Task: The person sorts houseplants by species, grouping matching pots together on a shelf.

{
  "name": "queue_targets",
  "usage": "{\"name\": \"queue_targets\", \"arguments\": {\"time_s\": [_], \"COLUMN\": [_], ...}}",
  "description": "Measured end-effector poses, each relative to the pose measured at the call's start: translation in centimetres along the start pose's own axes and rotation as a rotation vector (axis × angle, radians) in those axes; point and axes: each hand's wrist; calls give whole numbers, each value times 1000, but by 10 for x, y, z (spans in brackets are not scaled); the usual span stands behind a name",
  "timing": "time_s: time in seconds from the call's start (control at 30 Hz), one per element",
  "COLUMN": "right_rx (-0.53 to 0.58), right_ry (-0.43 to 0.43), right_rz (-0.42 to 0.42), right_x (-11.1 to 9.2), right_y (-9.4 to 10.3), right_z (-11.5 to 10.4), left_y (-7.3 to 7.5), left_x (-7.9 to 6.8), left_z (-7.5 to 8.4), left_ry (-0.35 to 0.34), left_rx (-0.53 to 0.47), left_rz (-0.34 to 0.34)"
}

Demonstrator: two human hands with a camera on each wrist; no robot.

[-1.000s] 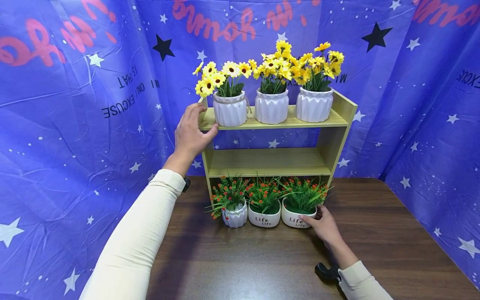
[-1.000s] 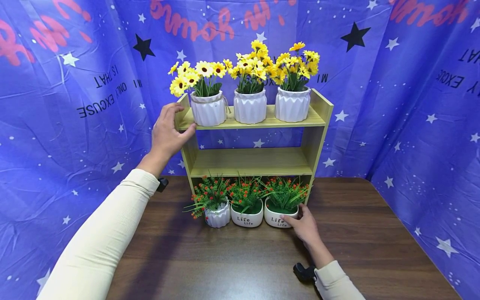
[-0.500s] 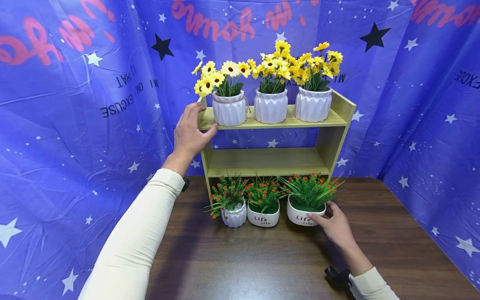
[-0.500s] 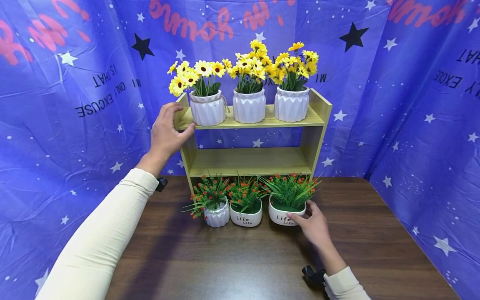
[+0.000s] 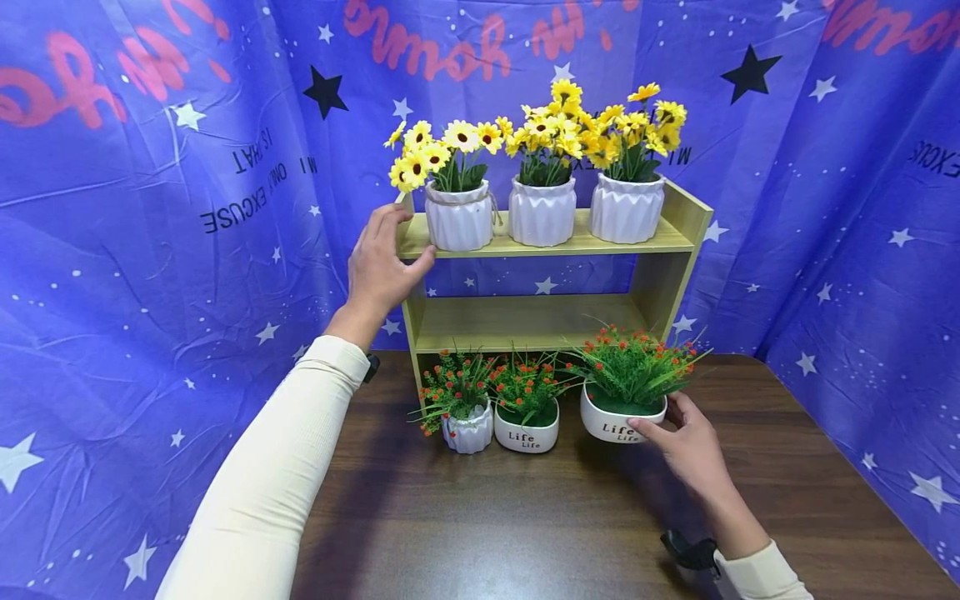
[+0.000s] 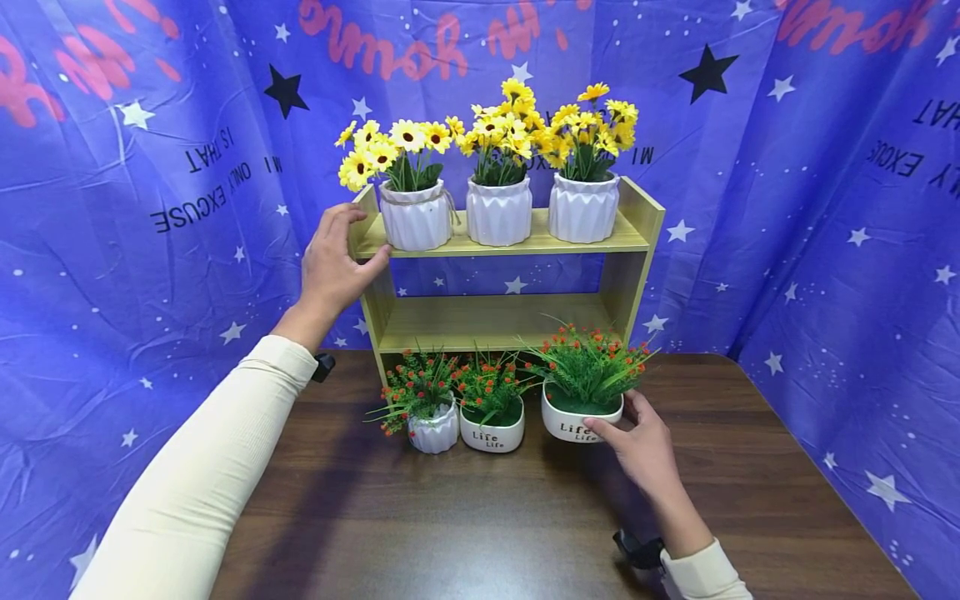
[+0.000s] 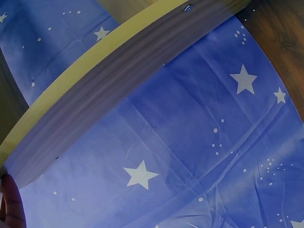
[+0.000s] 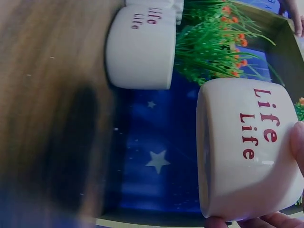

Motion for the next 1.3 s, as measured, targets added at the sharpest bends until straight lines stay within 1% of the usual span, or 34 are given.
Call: {"name": "queue_targets", "arguments": {"time_s": [0.2,0.37,0.6,0.73,0.93,1.1,1.17,1.3], "right_rx": [-20,14,33,82,158,164,151,119], "right_ry": [38,71,124,143,144,148,131,69], "right_rz": [31,45,72,83,97,96,83,59], "right_x": [1,4,21,32,48,60,65,74], "right_y": [5,9,12,11,9,8,8,8], "right_z": [-13,-26,-41,-47,-55,-59,-58,-56], "left_y": [0,0,-1,-1,-1,0,0,0], "left_x": [0,1,1,0,0,0,0,0], "left_z": [-1,-2,-3,-4,-3,-3,-3,-2], "left_ry": [7,7,-7,-9,-8,-10,-14,-11], "left_rx": [2,5,2,0,1,4,2,-1], "left_rz": [-12,-16,-9,-6,-9,-6,-4,-9]}}
Point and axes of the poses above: each hand's wrist, its own x-axis towards the middle knuckle, its own y-axis out of the back of the hand, z = x × y, and after that the axes turned 11 degrees about -z, right-handed
